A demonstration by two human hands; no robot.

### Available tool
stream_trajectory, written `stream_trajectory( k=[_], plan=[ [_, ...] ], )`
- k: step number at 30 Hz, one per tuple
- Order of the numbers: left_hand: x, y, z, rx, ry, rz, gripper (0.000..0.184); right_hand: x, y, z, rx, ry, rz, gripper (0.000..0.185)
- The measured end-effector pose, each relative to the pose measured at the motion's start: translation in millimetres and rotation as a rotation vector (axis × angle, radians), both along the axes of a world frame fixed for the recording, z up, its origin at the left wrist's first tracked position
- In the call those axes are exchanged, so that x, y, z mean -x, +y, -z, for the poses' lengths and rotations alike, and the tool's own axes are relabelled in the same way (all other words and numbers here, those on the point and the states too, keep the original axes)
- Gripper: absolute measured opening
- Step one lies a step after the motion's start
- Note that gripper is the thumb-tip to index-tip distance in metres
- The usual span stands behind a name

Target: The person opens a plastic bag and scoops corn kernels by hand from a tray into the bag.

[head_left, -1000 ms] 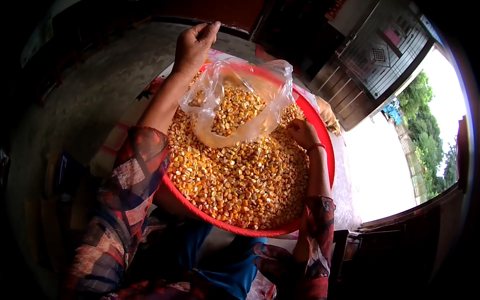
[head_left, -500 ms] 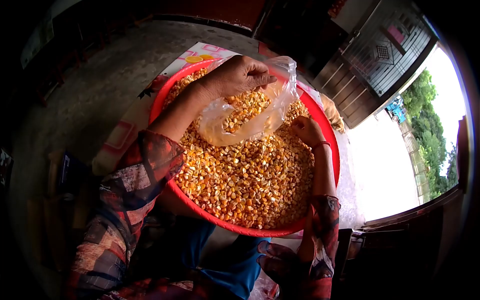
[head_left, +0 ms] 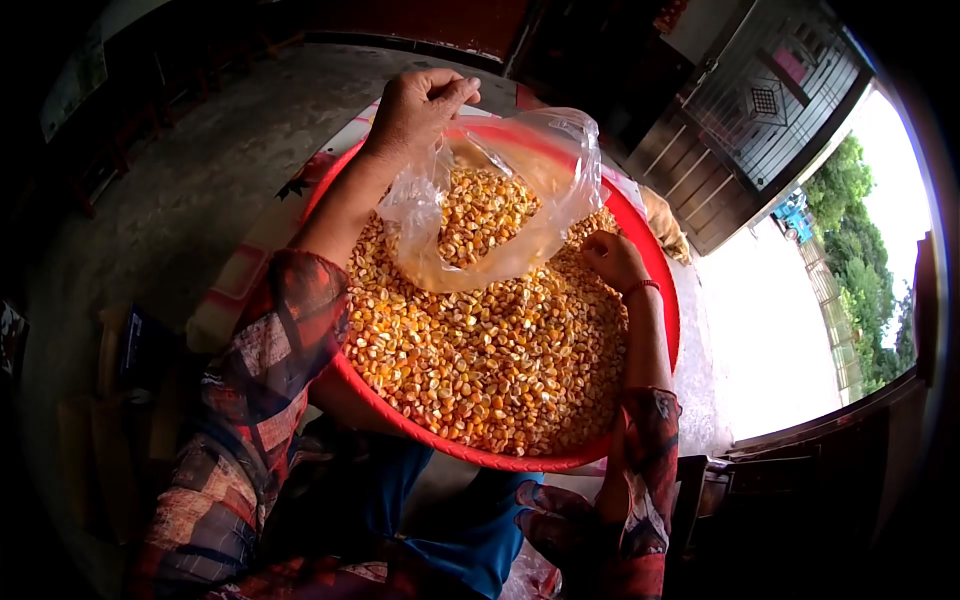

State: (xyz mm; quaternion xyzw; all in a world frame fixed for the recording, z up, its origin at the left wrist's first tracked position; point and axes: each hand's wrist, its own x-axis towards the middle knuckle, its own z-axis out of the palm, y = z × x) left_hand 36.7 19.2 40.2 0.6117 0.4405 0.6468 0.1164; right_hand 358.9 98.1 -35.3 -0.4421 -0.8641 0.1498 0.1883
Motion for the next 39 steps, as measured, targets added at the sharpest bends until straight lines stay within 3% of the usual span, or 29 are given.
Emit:
stream_trajectory(
  k=[2, 5, 6, 8, 9, 10, 12, 17, 27, 33, 34, 36, 39],
  plan=[
    [14.6, 1.3, 1.9, -0.106, 0.020, -0.212, 0.024, 1.9, -2.3, -3.2, 0.028, 0.000, 0.011, 0.013],
    [36.5, 11.4, 15.7, 0.019, 0.034, -0.386, 0.020, 2.3, -2.6, -2.5, 0.042, 0.002, 0.018, 0.013],
    [42.0, 18.6, 27.6, 0.018, 0.034, -0.386, 0.020, 2.2, -2.5, -2.1, 0.028, 0.003, 0.015, 0.013],
    [48.9, 28.5, 47.5, 0.139, 0.309, -0.259, 0.021, 1.7, -1.8, -0.4, 0.019, 0.008, 0.017, 0.013],
    [48.7, 22.4, 49.4, 0.358, 0.404, -0.091, 0.021, 1.9, -1.8, 0.5, 0.012, 0.013, 0.019, 0.012],
    [39.1, 3.3, 52.8, 0.359, 0.404, -0.092, 0.021, 2.6, -2.6, -0.2, 0.013, 0.013, 0.017, 0.012],
    [15.3, -37.0, 60.1, 0.286, -0.693, 0.549, 0.031, 2.8, -4.1, -0.9, 0.035, 0.009, 0.035, 0.013],
    [35.7, -13.1, 86.5, 0.253, -0.380, 0.365, 0.038, 0.6, 1.6, 3.2, 0.009, -0.007, 0.024, 0.013],
    [11.8, -40.2, 54.8, 0.310, -0.360, 0.396, 0.036, 0.6, 1.2, 2.4, 0.024, -0.001, 0.017, 0.014],
    [41.7, 19.2, 37.5, 0.477, -0.151, 0.297, 0.025, 0.8, 2.7, 4.7, 0.001, -0.014, 0.037, 0.014],
    [42.1, 21.0, 35.9, 0.475, -0.150, 0.299, 0.025, 0.2, 3.0, 4.1, 0.000, -0.013, 0.039, 0.014],
    [29.8, 5.7, 10.4, 0.249, -0.424, 0.117, 0.034, 1.0, 0.1, 0.5, 0.060, -0.042, 0.058, 0.016],
    [21.0, -12.8, -19.6, 0.034, -0.582, 0.140, 0.039, 2.8, -2.8, -3.0, 0.098, -0.030, 0.071, 0.016]
  ],
)
